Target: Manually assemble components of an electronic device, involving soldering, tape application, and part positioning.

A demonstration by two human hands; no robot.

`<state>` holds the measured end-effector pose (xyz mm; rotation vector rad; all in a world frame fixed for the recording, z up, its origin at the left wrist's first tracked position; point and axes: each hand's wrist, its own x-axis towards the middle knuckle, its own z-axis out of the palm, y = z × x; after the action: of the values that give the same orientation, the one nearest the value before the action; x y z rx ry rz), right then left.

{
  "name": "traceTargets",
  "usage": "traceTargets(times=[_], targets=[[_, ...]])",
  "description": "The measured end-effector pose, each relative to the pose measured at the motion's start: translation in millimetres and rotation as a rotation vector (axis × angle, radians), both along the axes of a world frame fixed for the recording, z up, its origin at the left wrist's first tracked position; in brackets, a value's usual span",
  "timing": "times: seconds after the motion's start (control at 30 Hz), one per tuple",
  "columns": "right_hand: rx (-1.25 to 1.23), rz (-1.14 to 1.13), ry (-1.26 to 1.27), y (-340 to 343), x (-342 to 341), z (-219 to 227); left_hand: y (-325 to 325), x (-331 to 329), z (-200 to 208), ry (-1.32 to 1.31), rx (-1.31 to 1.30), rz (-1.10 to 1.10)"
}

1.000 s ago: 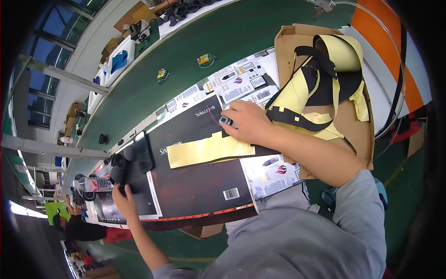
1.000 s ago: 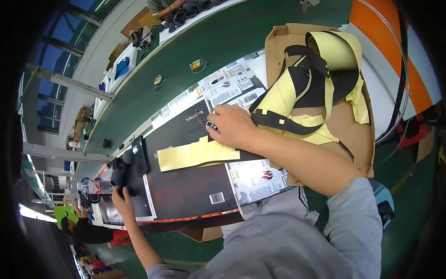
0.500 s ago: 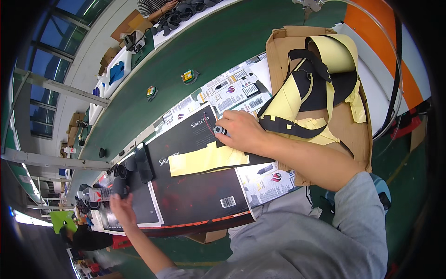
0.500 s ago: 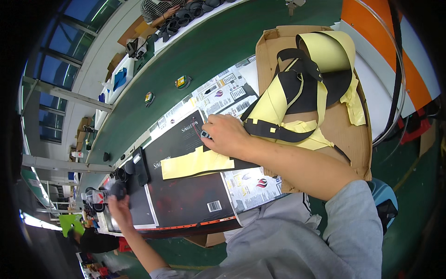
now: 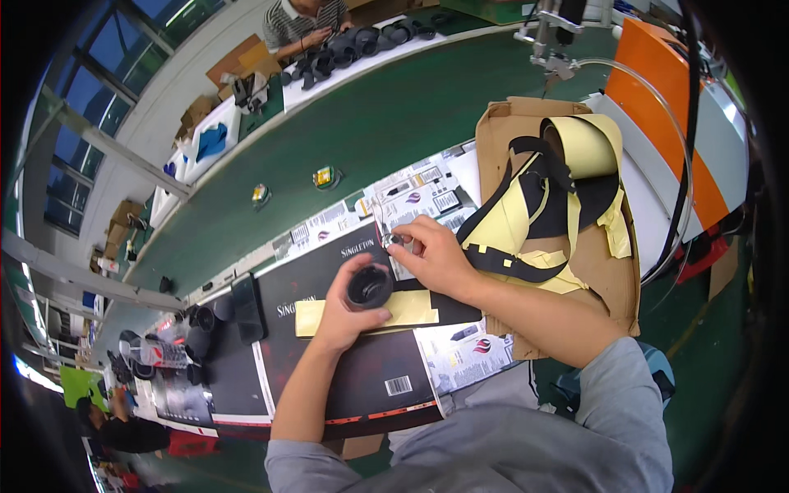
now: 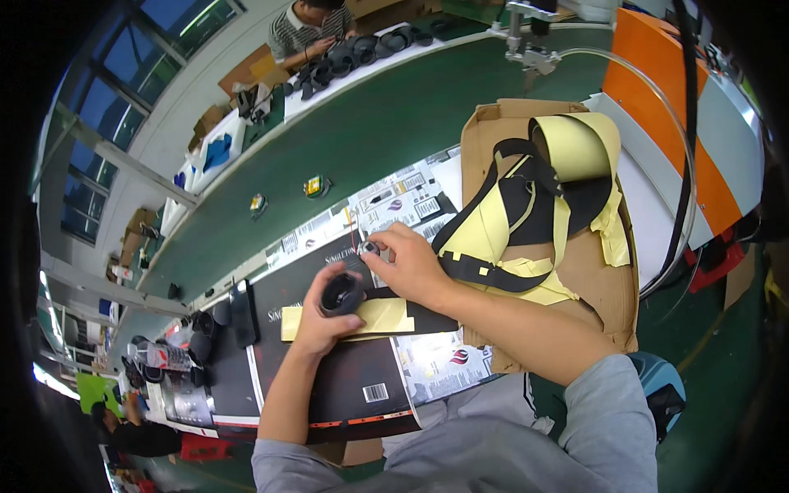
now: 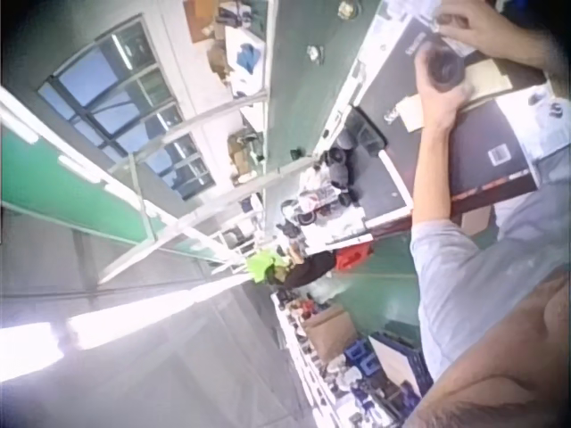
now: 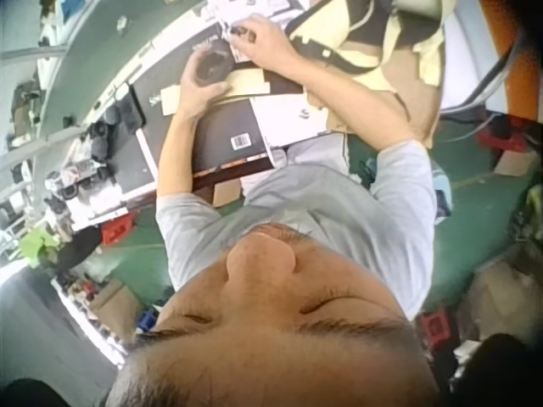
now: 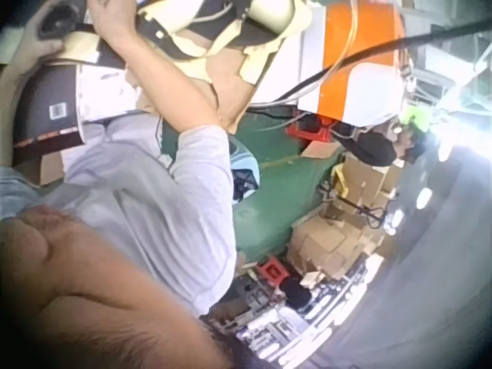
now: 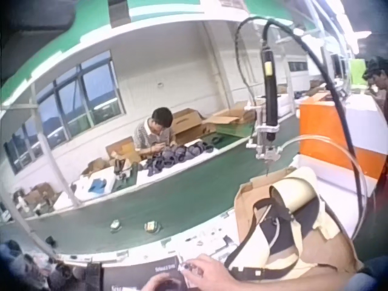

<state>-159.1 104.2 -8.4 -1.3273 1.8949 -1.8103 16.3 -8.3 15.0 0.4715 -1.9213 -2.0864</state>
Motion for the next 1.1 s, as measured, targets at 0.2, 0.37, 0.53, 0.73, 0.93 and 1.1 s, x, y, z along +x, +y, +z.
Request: traceTargets(times=[0.2, 0.37, 0.53, 0.73, 0.93, 1.1], targets=[[0.009, 0.002, 0.010, 5.7, -0.9, 2.6, 0.8, -4.3, 4.0, 0.026, 0.422, 0.024], [-0.025, 0.032, 0.020, 6.5, 3.7, 7.5, -10.9, -2.4, -6.3, 0.171, 0.636, 0.007], [-0.103, 0.021, 0.203, 8.4, 7.4, 8.7, -14.7, -1.5, -8.9, 0.289, 0.766, 0.080], [-0.266, 0.086, 0.614, 10.1, 16.6, 16.1, -10.8, -4.3, -10.3, 0.308, 0.764, 0.119], [-0.237, 0.097, 0.734, 6.9, 24.7, 13.0, -7.2, -5.1, -15.4, 0.322, 0.655, 0.076], [-0.128, 0.059, 0.725, 5.8, 24.2, 10.4, -3.4, -5.5, -20.0, 0.328, 0.659, 0.052]])
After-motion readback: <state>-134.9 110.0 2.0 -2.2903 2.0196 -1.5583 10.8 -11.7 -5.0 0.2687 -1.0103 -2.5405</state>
